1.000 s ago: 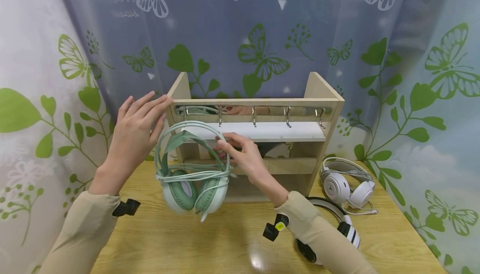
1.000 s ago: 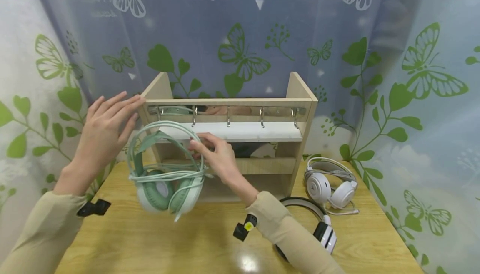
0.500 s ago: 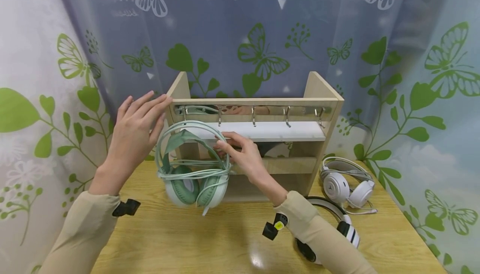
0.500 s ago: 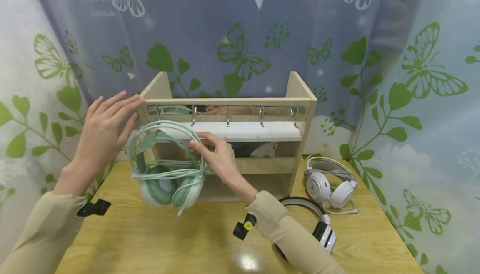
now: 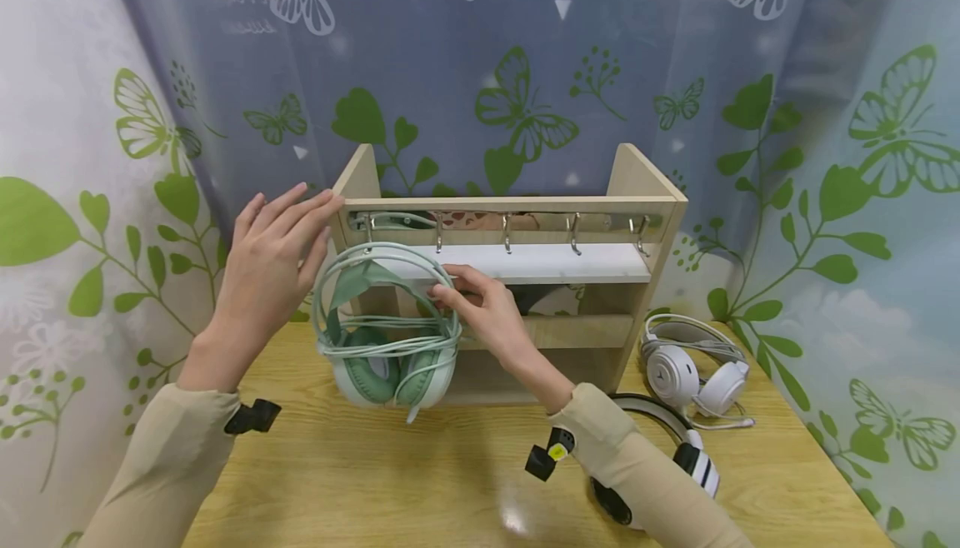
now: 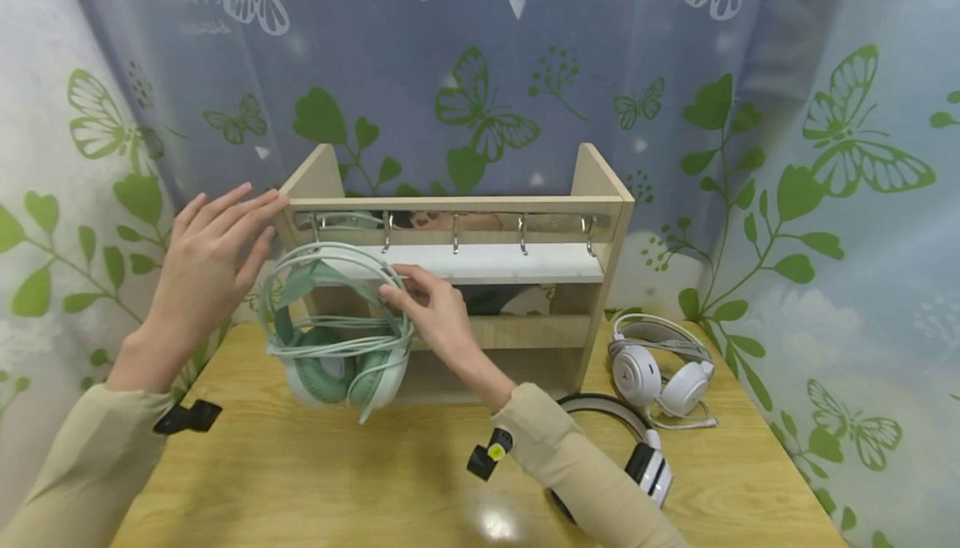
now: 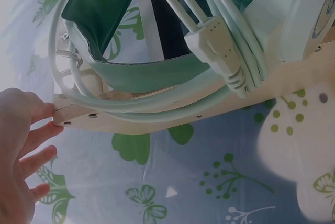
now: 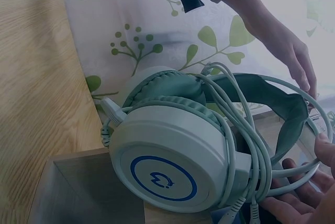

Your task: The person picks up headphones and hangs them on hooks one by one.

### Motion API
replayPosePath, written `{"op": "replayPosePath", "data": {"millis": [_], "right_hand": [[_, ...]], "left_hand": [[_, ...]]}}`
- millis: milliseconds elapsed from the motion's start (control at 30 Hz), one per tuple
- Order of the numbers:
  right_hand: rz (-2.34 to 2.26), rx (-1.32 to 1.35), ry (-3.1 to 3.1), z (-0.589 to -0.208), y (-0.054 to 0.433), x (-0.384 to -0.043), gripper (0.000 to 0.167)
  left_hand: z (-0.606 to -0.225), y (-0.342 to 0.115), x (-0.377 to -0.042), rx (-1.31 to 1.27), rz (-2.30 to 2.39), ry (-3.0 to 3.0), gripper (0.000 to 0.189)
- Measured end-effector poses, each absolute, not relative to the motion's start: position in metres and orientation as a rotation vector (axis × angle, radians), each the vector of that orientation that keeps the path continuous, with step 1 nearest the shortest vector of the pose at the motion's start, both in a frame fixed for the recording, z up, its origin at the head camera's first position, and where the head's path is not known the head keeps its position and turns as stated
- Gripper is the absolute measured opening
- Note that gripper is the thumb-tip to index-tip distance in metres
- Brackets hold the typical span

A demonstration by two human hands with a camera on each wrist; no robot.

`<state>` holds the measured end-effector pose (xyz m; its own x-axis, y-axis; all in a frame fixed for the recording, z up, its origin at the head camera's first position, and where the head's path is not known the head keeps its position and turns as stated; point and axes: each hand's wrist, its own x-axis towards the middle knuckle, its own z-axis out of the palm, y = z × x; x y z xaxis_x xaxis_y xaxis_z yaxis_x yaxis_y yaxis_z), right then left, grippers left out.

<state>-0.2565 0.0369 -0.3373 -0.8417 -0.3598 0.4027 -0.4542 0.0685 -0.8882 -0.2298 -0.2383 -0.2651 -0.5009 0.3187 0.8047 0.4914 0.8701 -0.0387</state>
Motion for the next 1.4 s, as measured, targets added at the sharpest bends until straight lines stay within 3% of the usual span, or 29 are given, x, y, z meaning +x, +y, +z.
{"op": "replayPosePath", "data": {"millis": [700, 1400], "right_hand": [[1.714, 0.841, -2.315, -0.340, 0.047, -0.254, 0.040], [1.706, 0.862, -2.225, -0.349, 0.057, -0.251, 0.037]], "left_hand": [[-0.266, -0.234, -0.232, -0.576, -0.288, -2.108, 0.037], [-0.266, -0.218, -0.238, -0.637, -0.302, -2.106, 0.042]]}}
